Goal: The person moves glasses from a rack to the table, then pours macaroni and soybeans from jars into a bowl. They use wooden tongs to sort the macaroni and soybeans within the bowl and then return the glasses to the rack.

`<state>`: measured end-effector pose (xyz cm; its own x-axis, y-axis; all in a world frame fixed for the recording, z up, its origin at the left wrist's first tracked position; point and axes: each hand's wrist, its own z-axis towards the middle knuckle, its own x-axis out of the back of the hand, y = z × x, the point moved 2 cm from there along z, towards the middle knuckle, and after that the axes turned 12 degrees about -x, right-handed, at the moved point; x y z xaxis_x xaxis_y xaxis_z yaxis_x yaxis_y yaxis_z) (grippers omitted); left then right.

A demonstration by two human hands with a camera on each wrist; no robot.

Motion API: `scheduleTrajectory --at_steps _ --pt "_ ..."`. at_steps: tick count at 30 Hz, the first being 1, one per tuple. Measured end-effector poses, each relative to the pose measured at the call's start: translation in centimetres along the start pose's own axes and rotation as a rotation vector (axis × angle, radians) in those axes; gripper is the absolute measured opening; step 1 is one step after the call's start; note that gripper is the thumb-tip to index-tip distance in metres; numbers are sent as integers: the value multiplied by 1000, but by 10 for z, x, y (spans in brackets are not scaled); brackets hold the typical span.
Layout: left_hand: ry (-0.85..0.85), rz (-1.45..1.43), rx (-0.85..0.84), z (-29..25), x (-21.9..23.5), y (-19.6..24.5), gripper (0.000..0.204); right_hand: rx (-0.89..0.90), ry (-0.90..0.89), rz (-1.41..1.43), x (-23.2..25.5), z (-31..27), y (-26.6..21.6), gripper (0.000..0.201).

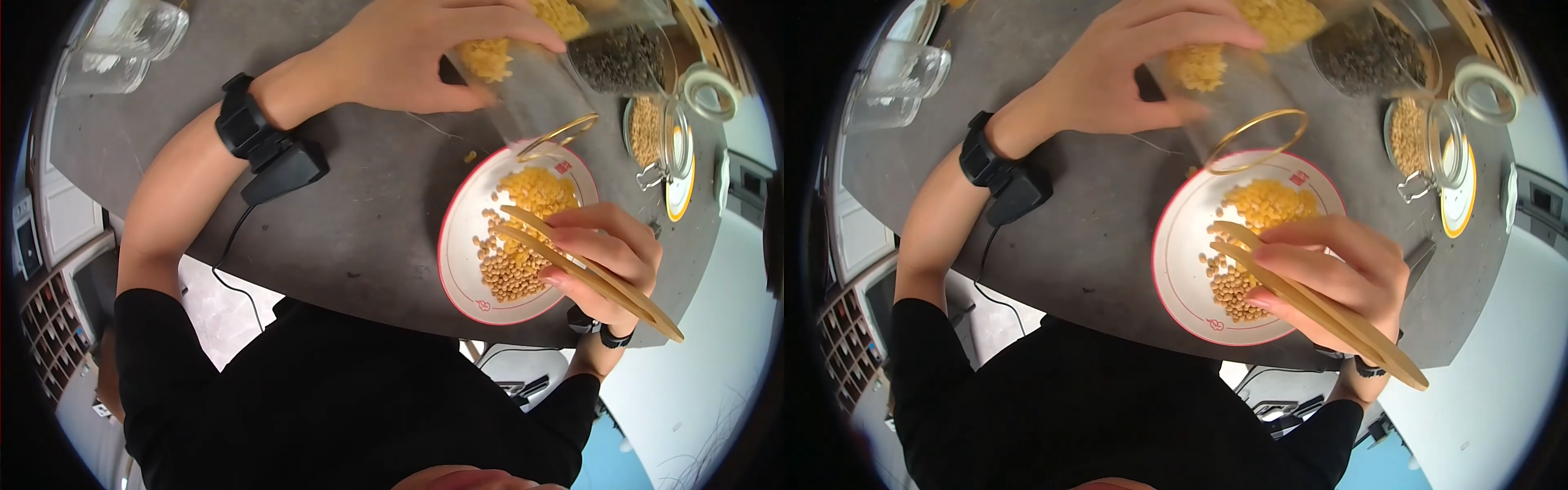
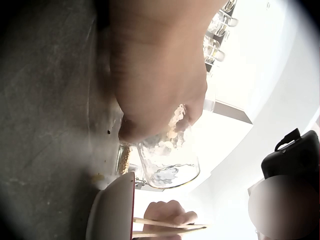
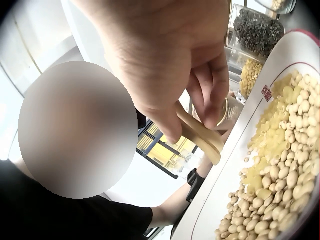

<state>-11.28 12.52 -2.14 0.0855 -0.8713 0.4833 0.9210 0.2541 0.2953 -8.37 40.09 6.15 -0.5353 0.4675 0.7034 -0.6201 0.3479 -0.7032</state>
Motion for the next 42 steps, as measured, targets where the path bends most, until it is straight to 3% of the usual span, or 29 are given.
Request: scheduleTrajectory --at_steps 7,10,17,22,26,28,32,42 --pt "65 18 90 -1 7 -1 73 -111 179 50 6 10 -10 38" --pt "37 -79 218 4 15 11 74 -160 119 -19 6 33 -22 33" --pt "134 -138 242 -1 15 5 71 -142 -1 -283 -16 77 -49 27" --pt "267 125 313 -8 2 1 68 -210 -198 -447 -24 95 -59 23" --pt "328 149 307 -10 0 0 65 -295 -311 -462 -29 111 -58 21" --pt "297 83 419 -10 1 -1 68 -290 -360 -466 -31 118 -58 21" --pt "324 81 436 -10 1 -2 69 -243 -452 -534 -36 128 -54 19" --pt "343 94 389 -12 -2 -6 70 -225 -496 -511 -44 127 -58 19"
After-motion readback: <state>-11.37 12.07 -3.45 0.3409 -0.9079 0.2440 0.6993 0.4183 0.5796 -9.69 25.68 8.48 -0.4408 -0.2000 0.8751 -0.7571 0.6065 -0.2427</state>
